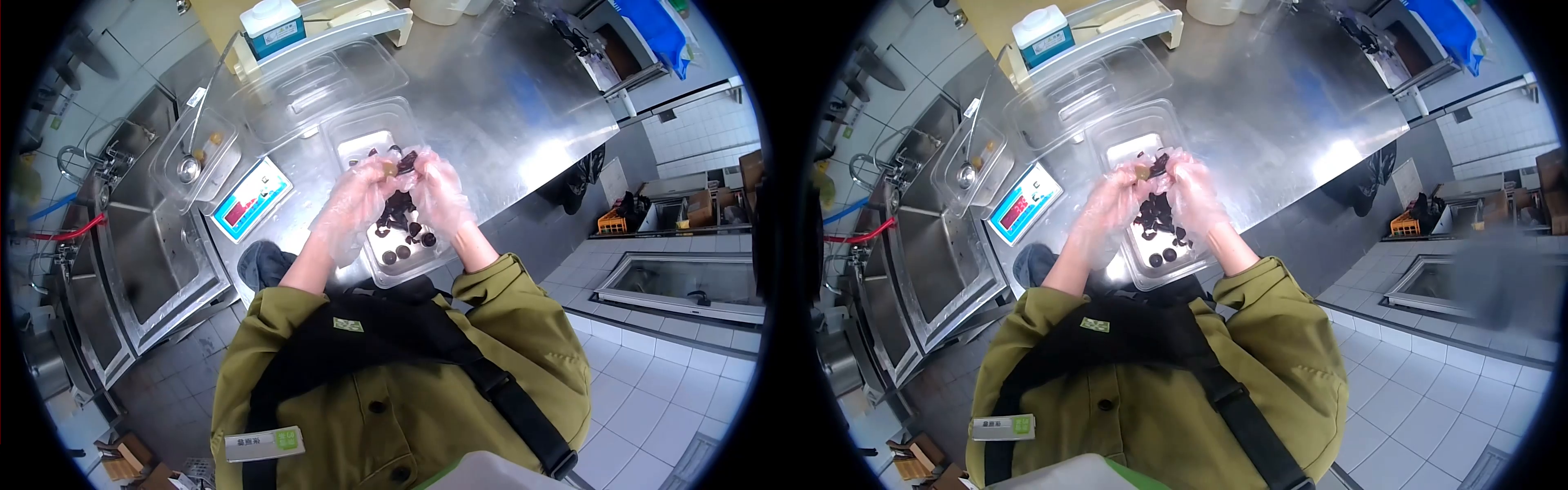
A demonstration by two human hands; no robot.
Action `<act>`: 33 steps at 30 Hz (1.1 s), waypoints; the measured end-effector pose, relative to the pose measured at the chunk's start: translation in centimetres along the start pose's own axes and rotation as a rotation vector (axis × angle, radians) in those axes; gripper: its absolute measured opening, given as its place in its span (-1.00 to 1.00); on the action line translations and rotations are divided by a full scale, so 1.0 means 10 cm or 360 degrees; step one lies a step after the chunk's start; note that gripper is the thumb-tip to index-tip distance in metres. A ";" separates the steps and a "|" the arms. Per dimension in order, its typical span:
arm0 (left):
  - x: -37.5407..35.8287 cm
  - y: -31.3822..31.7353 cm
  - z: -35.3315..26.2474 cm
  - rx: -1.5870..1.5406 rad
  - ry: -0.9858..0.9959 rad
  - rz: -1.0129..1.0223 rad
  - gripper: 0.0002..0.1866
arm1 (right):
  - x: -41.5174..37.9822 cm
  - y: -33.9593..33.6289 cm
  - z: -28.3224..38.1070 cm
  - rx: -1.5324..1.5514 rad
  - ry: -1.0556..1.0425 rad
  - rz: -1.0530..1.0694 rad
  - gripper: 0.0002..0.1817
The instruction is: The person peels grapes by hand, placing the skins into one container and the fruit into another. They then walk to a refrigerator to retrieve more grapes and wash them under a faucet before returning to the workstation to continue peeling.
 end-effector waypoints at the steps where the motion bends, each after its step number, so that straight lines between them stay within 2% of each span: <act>1: 0.03 -0.15 0.02 -0.0039 0.0034 0.0051 -0.78 | 0.01 -0.04 -0.05 0.0053 -0.0074 -0.0081 -0.92; 2: 0.05 -0.28 0.05 -0.0078 0.0068 0.0101 -0.79 | 0.05 -0.11 -0.04 -0.0217 0.0008 -0.0125 -0.89; 4: -0.02 -0.08 -0.07 0.0053 0.0100 0.0041 -0.74 | 0.09 -0.20 0.14 -0.0752 0.0170 -0.0210 -0.84; 5: -0.09 0.05 -0.16 0.0123 0.0116 0.0005 -0.72 | 0.09 -0.18 0.18 -0.1162 0.0247 0.0098 -0.76; 8: -0.36 0.33 -0.43 0.0358 0.0472 0.0000 -0.65 | 0.06 -0.09 0.17 -0.1968 0.0814 0.0796 -0.80; 9: -0.47 0.45 -0.61 0.0526 0.0605 -0.0222 -0.61 | 0.11 -0.17 0.04 -0.2357 0.0596 0.0680 -0.81; 10: -0.62 0.44 -0.82 0.0689 0.0741 -0.0453 -0.58 | 0.17 -0.16 0.09 -0.2587 0.0345 0.0789 -0.80; 11: -0.69 0.09 -1.15 0.1065 0.0763 -0.0430 -0.53 | 0.24 -0.12 0.15 -0.2798 0.0078 0.0904 -0.79; 12: -0.82 0.20 -1.40 0.1223 0.0845 -0.0639 -0.51 | 0.40 -0.16 0.03 -0.2719 -0.0017 0.0936 -0.79; 13: -0.92 0.09 -1.63 0.1366 0.0905 -0.0705 -0.51 | 0.56 -0.20 -0.08 -0.2640 -0.0110 0.0971 -0.78; 14: -1.00 -0.05 -1.88 0.1511 0.0965 -0.0769 -0.51 | 0.65 -0.15 -0.19 -0.2756 0.0015 0.0954 -0.78; 16: -1.07 -0.27 -2.22 0.1882 0.0705 -0.1354 -0.69 | 0.78 0.01 -0.36 -0.2985 0.0264 0.0915 -0.77; 19: -1.07 -0.24 -2.35 0.2607 0.0040 -0.1885 -0.75 | 0.95 0.11 -0.56 -0.3111 0.0451 0.0863 -0.80; 20: -1.07 -0.43 -2.34 0.2693 0.0301 -0.1852 -0.80 | 1.01 0.10 -0.56 -0.3118 0.0470 0.0966 -0.79; 22: -0.95 -0.30 -1.95 0.2109 0.0799 -0.1170 -0.82 | 1.05 0.07 -0.47 -0.3136 0.0533 0.1181 -0.77; 24: -0.78 -0.20 -1.49 0.1832 0.0638 -0.0641 -0.80 | 1.03 0.09 -0.47 -0.3182 0.0747 0.1255 -0.74; 26: -0.58 -0.09 -1.06 0.1722 0.0489 -0.0618 -0.81 | 1.11 0.03 -0.60 -0.3163 0.0878 0.1257 -0.72; 29: -0.37 -0.10 -0.61 0.1474 0.0252 -0.0487 -0.80 | 1.17 0.03 -0.45 -0.2934 0.0879 0.1178 -0.73; 31: -0.24 -0.13 -0.43 0.1341 0.0057 -0.0396 -0.79 | 1.02 0.29 0.02 -0.2479 0.0735 0.0956 -0.74; 32: -0.21 -0.12 -0.33 0.1166 0.0018 -0.0512 -0.77 | 0.94 0.36 0.19 -0.2249 0.0667 0.0849 -0.75; 33: -0.17 -0.08 -0.28 0.1014 0.0071 -0.0396 -0.70 | 0.94 0.14 0.08 -0.1833 0.0479 0.1050 -0.73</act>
Point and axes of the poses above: each hand's wrist, its own x-axis towards the middle knuckle, its own y-axis out of the palm, z = x × y, the point moved 2 cm from there along x, towards the middle knuckle, and after that the axes turned 12 degrees about z, right-handed, at the moved point
